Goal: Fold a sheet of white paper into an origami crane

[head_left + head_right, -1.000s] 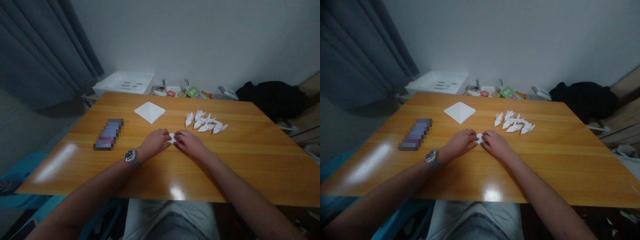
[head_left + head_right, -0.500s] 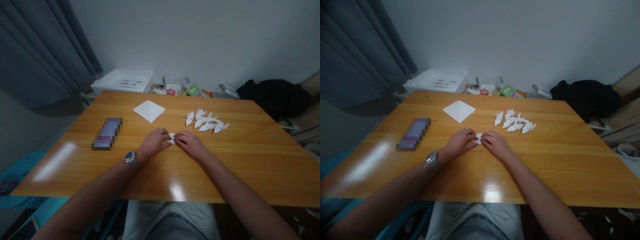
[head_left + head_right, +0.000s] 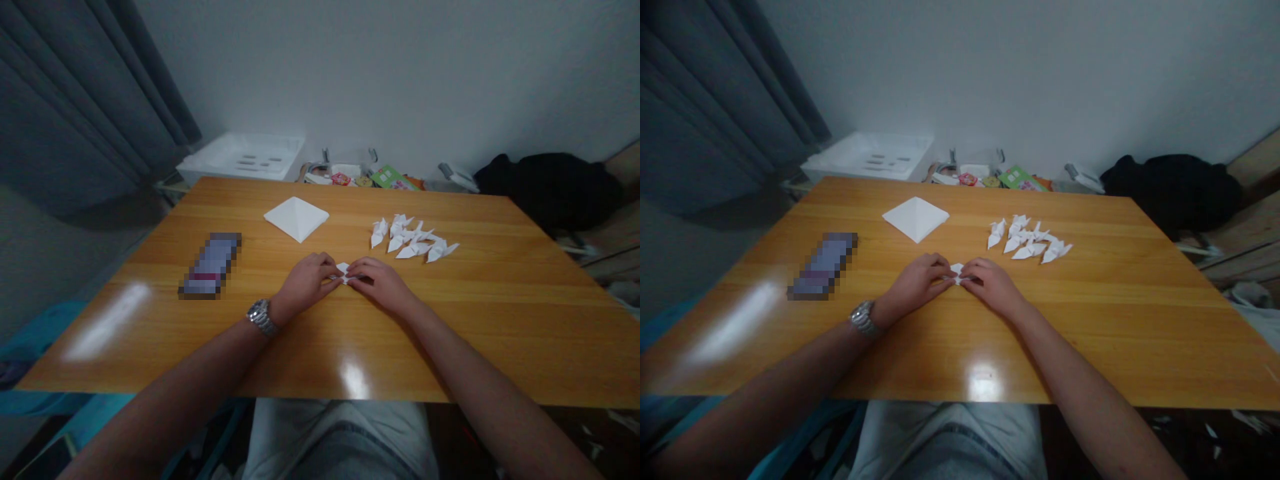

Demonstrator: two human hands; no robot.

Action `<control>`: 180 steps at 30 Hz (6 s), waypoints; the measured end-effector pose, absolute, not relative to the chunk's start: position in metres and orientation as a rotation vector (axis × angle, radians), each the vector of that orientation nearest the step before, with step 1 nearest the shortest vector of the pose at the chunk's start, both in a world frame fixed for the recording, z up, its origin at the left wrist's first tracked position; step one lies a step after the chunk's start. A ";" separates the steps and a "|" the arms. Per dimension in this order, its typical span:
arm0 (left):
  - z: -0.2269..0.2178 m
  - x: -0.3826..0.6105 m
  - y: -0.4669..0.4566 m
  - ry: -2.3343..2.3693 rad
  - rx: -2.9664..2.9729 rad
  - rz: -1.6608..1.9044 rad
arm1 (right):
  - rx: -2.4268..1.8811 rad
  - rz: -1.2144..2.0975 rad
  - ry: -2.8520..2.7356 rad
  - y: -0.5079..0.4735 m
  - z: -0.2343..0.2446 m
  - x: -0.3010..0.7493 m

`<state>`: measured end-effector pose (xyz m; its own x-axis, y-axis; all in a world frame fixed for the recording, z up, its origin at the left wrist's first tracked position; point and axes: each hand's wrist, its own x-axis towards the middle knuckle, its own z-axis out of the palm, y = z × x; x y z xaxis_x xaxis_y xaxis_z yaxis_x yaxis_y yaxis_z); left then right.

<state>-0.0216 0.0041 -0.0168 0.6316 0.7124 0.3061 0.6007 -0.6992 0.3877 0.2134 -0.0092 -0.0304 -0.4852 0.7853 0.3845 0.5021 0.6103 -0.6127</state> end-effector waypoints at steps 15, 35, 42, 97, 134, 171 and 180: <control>-0.018 -0.016 0.004 1.144 2.444 0.731 | -1.083 0.580 -2.146 -0.012 -0.025 0.208; -0.019 -0.007 0.010 1.301 2.366 0.695 | -1.174 0.526 -2.120 -0.012 -0.023 0.202; -0.019 -0.005 0.012 1.333 2.364 0.685 | -1.131 0.373 -2.178 -0.014 -0.025 0.200; 0.007 -0.042 -0.003 0.968 2.705 0.228 | -0.986 0.242 -2.457 -0.017 -0.036 0.237; 0.003 -0.034 -0.012 1.126 2.912 0.210 | -1.058 0.088 -2.565 -0.027 -0.022 0.226; -0.004 -0.037 0.004 1.036 2.808 0.453 | -1.028 0.252 -2.473 -0.008 -0.021 0.216; -0.007 -0.025 -0.001 1.072 2.838 0.422 | -1.049 0.202 -2.456 -0.014 -0.023 0.213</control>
<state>-0.0251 -0.0014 -0.0074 0.7175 0.6583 0.2275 0.6365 -0.7524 0.1697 0.2126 -0.0138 -0.0228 -0.6038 0.7144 0.3538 0.6471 0.6984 -0.3059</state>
